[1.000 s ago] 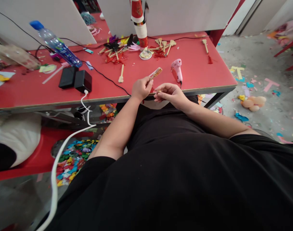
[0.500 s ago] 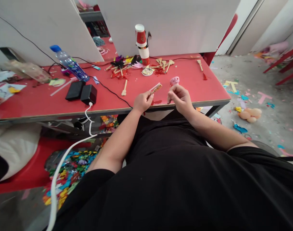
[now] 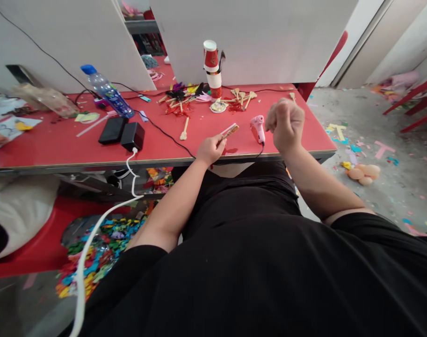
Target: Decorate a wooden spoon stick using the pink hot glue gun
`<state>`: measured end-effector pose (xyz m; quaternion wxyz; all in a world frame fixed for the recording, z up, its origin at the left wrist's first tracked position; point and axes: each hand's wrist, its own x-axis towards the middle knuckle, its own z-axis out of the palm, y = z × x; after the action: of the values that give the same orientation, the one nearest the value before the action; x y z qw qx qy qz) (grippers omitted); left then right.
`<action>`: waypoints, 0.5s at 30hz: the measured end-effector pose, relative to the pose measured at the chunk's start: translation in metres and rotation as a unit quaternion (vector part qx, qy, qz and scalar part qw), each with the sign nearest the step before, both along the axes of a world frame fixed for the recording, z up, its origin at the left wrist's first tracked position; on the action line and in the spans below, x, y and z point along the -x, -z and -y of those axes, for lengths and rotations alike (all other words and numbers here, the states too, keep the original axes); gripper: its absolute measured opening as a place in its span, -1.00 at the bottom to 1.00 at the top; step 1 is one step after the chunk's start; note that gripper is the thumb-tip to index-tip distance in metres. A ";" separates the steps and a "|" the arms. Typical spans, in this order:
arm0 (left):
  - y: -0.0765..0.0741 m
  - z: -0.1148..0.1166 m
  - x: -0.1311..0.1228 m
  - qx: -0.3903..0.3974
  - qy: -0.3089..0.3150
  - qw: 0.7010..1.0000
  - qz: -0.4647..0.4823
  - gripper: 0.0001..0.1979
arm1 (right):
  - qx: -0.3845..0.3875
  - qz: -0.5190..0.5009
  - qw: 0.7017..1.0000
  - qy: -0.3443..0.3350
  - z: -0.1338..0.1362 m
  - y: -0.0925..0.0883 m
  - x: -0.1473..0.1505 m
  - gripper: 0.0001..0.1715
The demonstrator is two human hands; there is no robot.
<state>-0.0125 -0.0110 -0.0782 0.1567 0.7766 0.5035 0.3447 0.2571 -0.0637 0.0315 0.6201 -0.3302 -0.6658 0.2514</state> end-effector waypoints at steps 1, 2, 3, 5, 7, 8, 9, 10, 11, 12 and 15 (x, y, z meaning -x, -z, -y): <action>-0.001 0.001 0.000 0.000 0.000 1.000 0.003 -0.64 | 0.008 0.021 1.000 -0.017 0.006 0.002 0.004 -0.07; -0.002 0.001 0.000 -0.001 -0.001 1.000 0.004 -0.65 | 0.017 0.047 0.998 -0.042 0.012 0.005 0.008 -0.07; -0.002 0.002 0.000 -0.001 -0.002 1.000 0.003 -0.65 | 0.027 0.082 0.994 -0.072 0.018 0.009 0.011 -0.06; -0.003 0.002 0.000 -0.001 -0.003 1.000 -0.001 -0.65 | 0.075 0.223 0.960 -0.155 0.026 0.019 0.014 -0.08; -0.004 0.003 0.000 0.002 -0.002 1.000 -0.002 -0.65 | 0.120 0.320 0.917 -0.206 0.027 0.030 0.014 -0.15; -0.004 0.003 0.000 0.003 -0.002 1.000 0.000 -0.65 | 0.131 0.334 0.909 -0.211 0.025 0.034 0.013 -0.22; -0.004 0.003 -0.001 0.004 -0.001 1.000 0.003 -0.66 | 0.133 0.328 0.913 -0.202 0.022 0.038 0.012 -0.30; -0.003 0.002 -0.001 0.003 -0.001 1.000 0.006 -0.67 | 0.128 0.311 0.925 -0.178 0.019 0.042 0.011 -0.38; -0.003 0.002 -0.001 0.001 -0.002 1.000 0.009 -0.68 | 0.123 0.280 0.940 -0.154 0.016 0.045 0.010 -0.43; -0.003 0.002 -0.001 -0.001 -0.002 1.000 0.011 -0.68 | 0.123 0.233 0.954 -0.145 0.013 0.048 0.011 -0.45; -0.001 0.001 0.000 -0.003 -0.002 1.000 0.007 -0.67 | 0.186 -0.002 0.952 -0.244 0.008 0.061 0.017 -0.35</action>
<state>-0.0122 -0.0116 -0.0768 0.1574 0.7735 0.5032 0.3517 0.2401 -0.0713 -0.0296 0.4688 -0.2665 -0.6663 0.5150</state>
